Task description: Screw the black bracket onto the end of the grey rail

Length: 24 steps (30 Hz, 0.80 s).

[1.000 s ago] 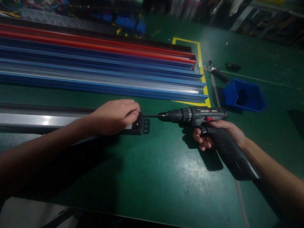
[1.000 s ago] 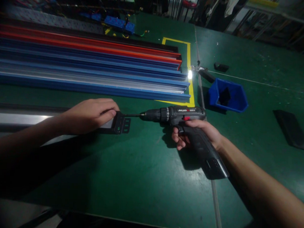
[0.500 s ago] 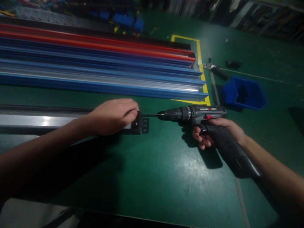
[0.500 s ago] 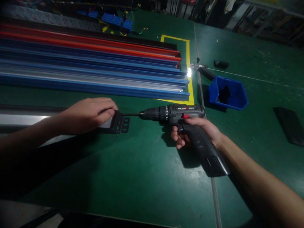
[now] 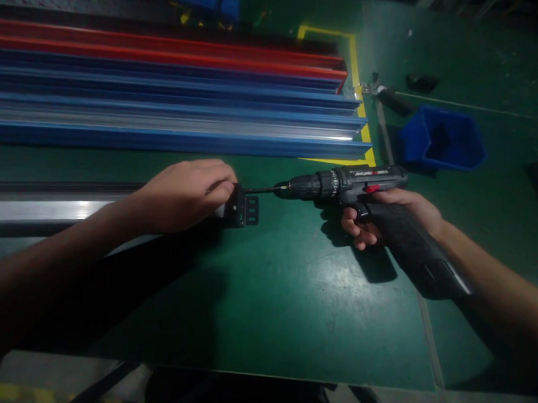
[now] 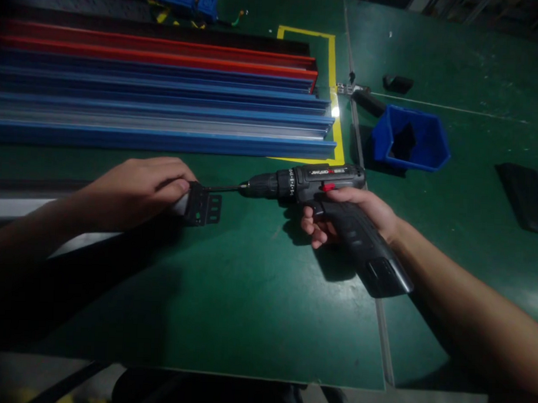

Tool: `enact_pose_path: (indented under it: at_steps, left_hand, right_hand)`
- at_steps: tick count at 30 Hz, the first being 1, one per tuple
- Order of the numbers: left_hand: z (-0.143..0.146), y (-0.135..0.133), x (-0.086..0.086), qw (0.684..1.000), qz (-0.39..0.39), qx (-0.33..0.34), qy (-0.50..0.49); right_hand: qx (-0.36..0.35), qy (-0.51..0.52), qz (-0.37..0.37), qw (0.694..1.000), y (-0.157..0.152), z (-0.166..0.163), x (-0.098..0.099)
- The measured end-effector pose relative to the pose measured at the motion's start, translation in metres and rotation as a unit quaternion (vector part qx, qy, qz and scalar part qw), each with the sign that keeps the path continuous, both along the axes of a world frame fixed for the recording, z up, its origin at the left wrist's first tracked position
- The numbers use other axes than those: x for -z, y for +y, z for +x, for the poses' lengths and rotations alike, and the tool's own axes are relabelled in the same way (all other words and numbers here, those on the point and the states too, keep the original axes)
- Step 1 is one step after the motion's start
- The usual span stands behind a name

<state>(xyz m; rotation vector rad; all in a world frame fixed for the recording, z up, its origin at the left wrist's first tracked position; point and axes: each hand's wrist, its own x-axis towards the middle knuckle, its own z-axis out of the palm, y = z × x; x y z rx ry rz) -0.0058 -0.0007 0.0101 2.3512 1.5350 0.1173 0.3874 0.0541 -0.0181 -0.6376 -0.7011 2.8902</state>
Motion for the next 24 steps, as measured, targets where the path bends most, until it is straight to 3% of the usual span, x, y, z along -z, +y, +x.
enact_pose_path:
  at_steps: [6,24]
  left_hand:
    - [-0.0021,0.0012,-0.0003,0.999,0.018,0.04,-0.005]
    - [-0.0089,-0.0005,0.003,0.996,-0.002,0.063,-0.058]
  right_hand:
    - [-0.006,0.028,-0.003,1.0,0.0007,0.0008,0.0027]
    - [-0.008,0.033,-0.018,0.999,0.0009,0.0016,0.0042]
